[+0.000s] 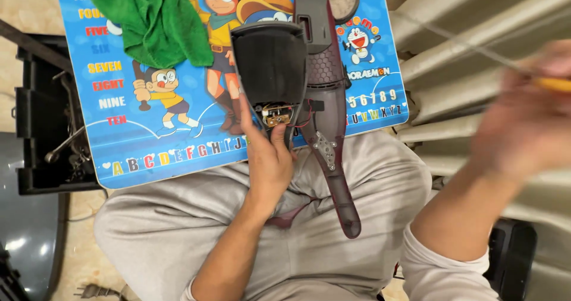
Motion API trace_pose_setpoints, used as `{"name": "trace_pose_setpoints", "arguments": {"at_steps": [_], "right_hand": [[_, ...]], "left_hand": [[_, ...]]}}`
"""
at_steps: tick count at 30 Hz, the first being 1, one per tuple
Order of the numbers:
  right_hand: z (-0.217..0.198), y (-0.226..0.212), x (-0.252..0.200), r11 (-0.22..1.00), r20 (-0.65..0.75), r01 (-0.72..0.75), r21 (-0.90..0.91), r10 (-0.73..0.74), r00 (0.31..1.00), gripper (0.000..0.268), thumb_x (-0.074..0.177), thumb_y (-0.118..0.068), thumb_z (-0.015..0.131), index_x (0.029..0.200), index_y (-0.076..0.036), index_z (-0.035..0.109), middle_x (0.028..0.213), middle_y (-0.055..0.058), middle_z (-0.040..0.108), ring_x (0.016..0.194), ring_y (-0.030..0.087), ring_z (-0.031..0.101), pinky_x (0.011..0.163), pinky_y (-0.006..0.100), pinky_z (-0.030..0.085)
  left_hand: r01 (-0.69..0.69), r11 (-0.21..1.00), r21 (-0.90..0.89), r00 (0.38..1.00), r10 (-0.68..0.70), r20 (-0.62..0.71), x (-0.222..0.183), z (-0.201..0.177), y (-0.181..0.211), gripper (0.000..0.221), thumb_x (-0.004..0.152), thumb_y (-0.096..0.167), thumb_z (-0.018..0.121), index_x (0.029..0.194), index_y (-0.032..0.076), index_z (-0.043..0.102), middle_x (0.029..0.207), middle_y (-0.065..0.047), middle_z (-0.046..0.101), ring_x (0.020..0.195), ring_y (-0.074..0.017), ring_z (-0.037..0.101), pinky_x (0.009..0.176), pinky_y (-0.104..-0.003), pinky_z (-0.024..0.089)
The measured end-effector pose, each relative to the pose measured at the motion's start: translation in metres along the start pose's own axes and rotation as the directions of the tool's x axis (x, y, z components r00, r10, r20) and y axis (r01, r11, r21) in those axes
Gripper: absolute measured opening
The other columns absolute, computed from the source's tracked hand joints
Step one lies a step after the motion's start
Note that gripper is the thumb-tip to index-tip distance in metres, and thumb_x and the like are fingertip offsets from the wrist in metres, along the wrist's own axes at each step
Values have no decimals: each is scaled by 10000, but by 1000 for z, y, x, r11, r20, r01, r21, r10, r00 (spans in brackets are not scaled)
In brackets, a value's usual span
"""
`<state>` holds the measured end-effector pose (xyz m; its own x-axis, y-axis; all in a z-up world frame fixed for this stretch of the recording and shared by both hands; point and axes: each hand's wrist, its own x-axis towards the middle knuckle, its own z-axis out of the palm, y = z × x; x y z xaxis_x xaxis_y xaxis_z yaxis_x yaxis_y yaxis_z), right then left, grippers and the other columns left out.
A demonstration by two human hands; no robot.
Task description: Disassembling a handheld vacuum cleaner using a screwdriver to inspect internal components.
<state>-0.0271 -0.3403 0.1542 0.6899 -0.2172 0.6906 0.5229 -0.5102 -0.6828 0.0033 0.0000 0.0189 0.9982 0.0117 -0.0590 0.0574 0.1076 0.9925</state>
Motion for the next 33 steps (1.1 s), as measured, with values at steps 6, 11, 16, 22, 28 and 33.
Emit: {"name": "trace_pose_setpoints", "arguments": {"at_steps": [6,11,16,22,28,33], "right_hand": [[63,55,-46,993,-80,118,6,-117,990,591,1233,-583,521,1003,-39,491,1135,256,521,1135,375,587,988,585,721],[74,72,-79,975,220,154,-160,-117,969,298,1188,-244,598,1004,-18,660,1267,282,712,1354,508,615,1192,626,490],[81,71,-65,970,486,58,-235,65,871,217,867,111,550,972,14,713,1580,314,663,1644,549,410,1301,688,398],[83,90,-63,948,607,11,-317,194,771,201,755,137,616,857,2,726,1673,272,637,1666,525,398,1310,611,381],[85,90,-53,960,609,-23,-278,195,769,154,736,111,707,815,-20,722,1647,243,671,1642,487,461,1291,576,420],[98,94,-44,946,515,4,-325,173,840,257,856,20,852,1095,-41,783,1577,259,712,1595,526,505,1278,642,441]], "left_hand": [[28,999,16,1000,-28,-13,-3,0,19,813,1160,106,502,1791,186,-3,1685,-137,123,460,-249,627,432,-343,626],[-13,987,161,1000,16,-16,-5,1,24,840,1198,252,516,1830,93,-15,655,-131,726,486,-277,721,469,-382,625],[-36,990,137,999,38,-17,-4,0,10,840,1209,206,505,1835,109,-46,663,-118,705,483,-248,700,443,-351,603],[-51,991,124,999,53,-7,-4,0,30,835,1207,232,510,1835,105,-25,661,-124,712,480,-258,697,435,-360,597],[-62,993,105,998,64,-17,-4,-1,39,834,1201,206,520,1833,96,-12,699,-137,732,500,-243,713,441,-336,607],[-68,992,103,998,69,-12,-4,-2,42,830,1201,186,520,1830,80,-12,710,-143,733,504,-243,713,441,-330,611]]}}
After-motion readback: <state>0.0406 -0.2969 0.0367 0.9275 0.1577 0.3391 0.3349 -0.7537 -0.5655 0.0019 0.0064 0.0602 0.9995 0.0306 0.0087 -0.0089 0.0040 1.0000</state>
